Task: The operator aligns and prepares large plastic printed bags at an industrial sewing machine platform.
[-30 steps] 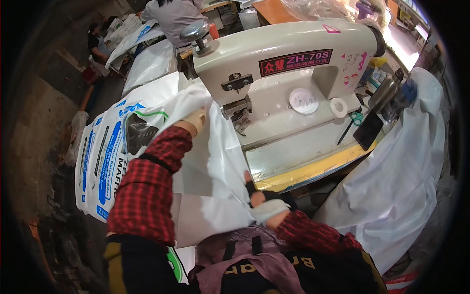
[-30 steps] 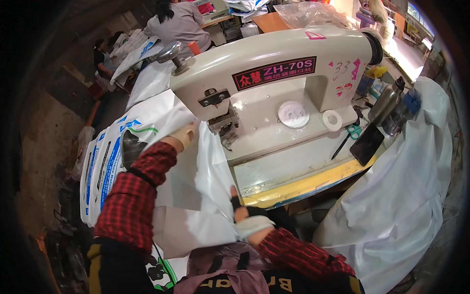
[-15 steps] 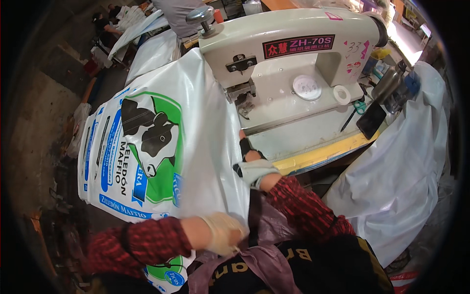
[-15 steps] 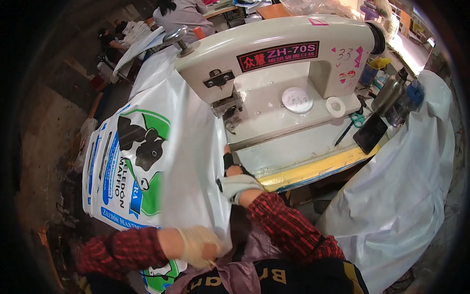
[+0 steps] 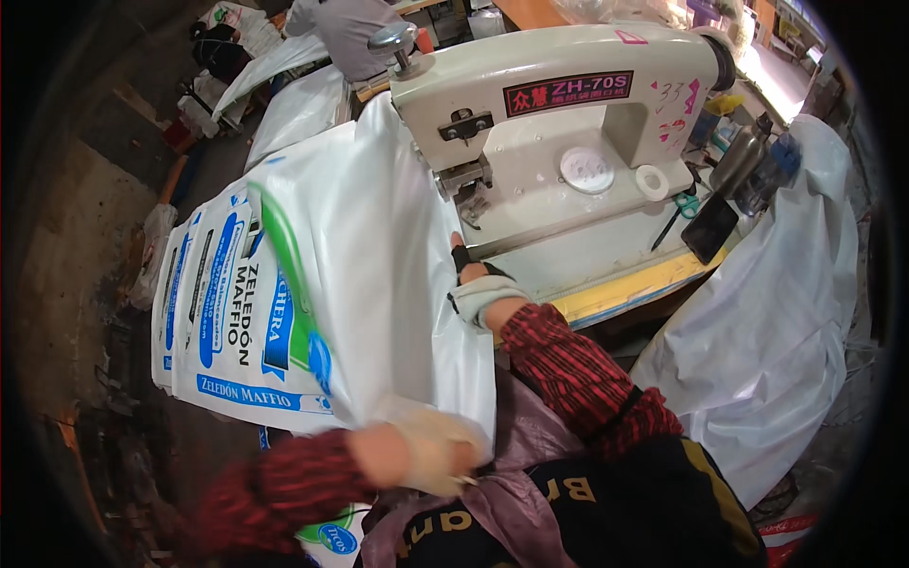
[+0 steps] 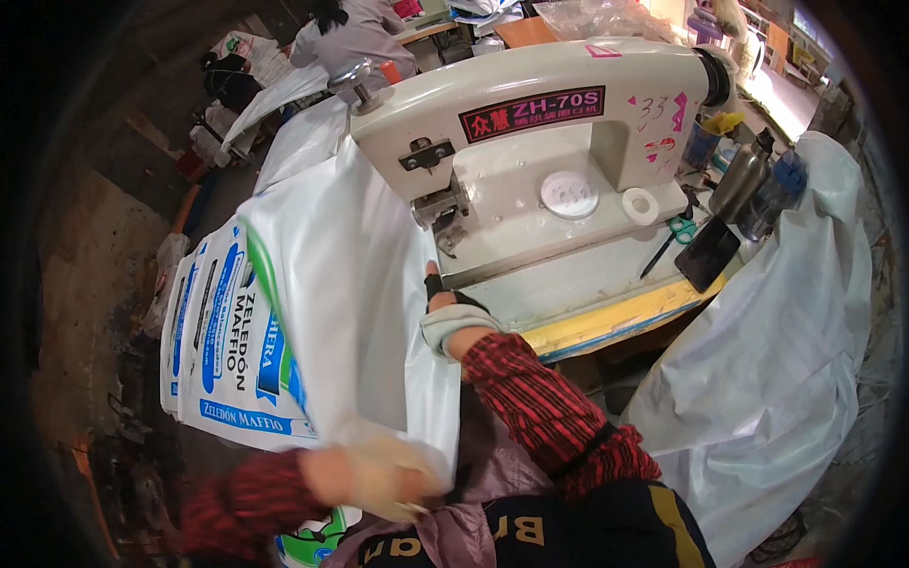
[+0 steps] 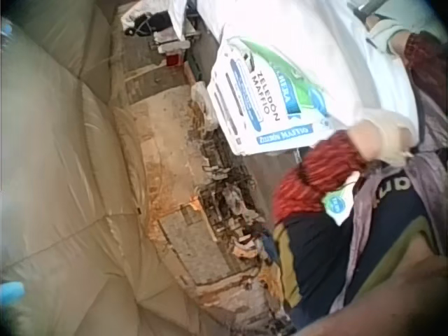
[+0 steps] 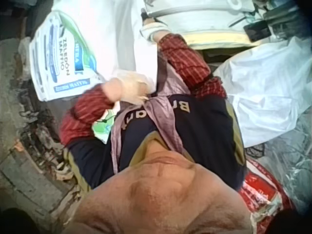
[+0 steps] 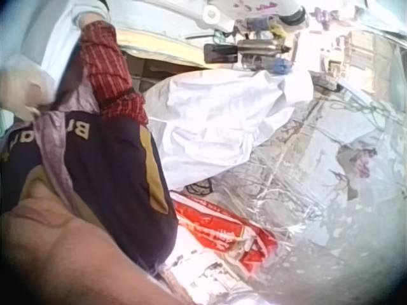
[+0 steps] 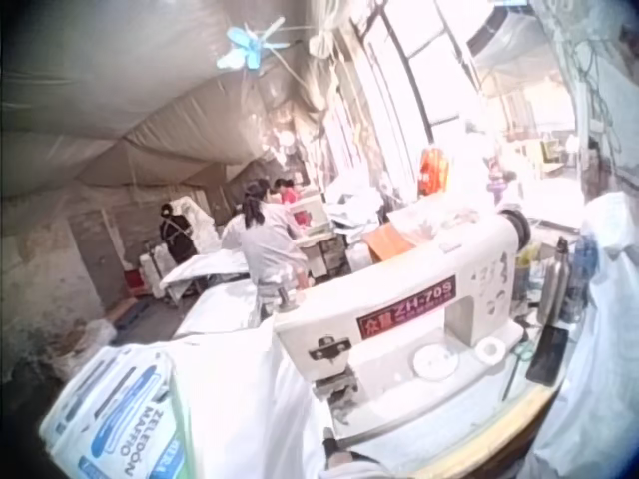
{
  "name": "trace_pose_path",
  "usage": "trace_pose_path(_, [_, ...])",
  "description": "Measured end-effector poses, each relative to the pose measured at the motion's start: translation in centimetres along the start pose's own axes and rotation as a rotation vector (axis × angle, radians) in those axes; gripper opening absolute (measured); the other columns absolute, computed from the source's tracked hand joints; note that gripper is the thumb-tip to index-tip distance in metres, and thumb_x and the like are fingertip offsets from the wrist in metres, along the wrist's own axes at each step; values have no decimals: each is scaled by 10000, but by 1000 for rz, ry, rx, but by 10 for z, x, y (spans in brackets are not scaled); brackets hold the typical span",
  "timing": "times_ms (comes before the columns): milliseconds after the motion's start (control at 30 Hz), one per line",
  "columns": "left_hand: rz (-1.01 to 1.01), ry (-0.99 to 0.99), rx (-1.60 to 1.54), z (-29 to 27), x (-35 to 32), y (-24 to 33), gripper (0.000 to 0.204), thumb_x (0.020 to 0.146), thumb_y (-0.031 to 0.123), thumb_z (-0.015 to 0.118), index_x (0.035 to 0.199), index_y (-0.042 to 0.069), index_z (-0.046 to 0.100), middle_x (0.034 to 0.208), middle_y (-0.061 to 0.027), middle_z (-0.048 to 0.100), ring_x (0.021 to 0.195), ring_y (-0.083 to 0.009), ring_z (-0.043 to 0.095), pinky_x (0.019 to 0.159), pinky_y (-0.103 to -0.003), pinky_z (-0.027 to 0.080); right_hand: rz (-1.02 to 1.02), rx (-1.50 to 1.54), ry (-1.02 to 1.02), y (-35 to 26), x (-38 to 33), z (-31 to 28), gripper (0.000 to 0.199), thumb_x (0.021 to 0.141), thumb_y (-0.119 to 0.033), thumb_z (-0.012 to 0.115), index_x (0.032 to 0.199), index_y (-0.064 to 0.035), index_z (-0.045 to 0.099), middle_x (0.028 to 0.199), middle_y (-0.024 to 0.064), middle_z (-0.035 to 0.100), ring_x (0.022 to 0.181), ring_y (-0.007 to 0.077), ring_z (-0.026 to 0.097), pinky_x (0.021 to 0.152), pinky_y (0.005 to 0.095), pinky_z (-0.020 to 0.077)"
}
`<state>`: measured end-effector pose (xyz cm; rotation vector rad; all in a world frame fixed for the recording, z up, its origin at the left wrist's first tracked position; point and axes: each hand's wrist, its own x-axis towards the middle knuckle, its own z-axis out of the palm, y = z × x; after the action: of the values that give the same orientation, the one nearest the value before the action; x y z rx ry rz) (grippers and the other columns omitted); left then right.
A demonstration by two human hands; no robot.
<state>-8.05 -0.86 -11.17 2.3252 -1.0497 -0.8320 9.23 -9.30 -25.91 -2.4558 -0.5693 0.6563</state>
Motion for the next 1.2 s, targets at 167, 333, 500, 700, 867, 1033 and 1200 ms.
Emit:
trace_pose_path(167, [-206,-377,-56,37,31,3,232,709,237,618,820,34,625,818,-186,620,774,-354,602,663,-399,490,-393,-6,122,25,-48,62,781,819,-225,493,1426,-149,8,969,331,551,870,427,570,736,465,449])
trace_pose_path(333, [-257,-660,33,-33,20,33,255,675,281,645,807,64,632,776,-167,626,742,-346,606,661,-391,493,-81,-45,-98,2,-73,24,698,821,-223,490,1403,-135,115,893,304,578,794,425,584,664,467,466])
trace_pose_path(500, [-367,-445,189,-4,44,4,224,660,298,658,704,78,647,744,-157,631,702,-351,611,632,-407,497,58,-18,-13,-17,-18,-17,612,832,-229,469,1375,-111,213,845,264,609,725,415,603,602,452,486])
trace_pose_path(700, [-210,-313,262,40,86,-5,130,637,236,653,648,106,653,673,-115,633,658,-313,624,589,-398,483,-127,28,4,23,-9,56,440,845,-305,464,1217,-74,429,899,258,598,820,421,590,676,455,486])
trace_pose_path(867, [-132,-437,199,25,78,7,112,689,209,612,704,127,687,716,-98,649,703,-302,638,598,-379,486,-103,71,26,2,-60,35,610,830,-223,471,1353,-8,242,821,260,614,737,402,616,622,455,492])
trace_pose_path(1033, [-119,-511,180,7,83,12,91,660,197,623,669,116,663,708,-103,643,682,-310,625,577,-377,483,-7,29,142,4,-41,6,645,820,-197,462,1381,-42,184,750,228,619,683,385,611,585,469,481])
trace_pose_path(1200, [-99,-428,213,5,85,5,76,620,177,627,615,101,635,660,-116,622,639,-327,606,537,-378,473,-202,-20,131,27,-19,48,420,845,-275,455,1218,-86,490,977,215,622,873,329,620,753,423,486])
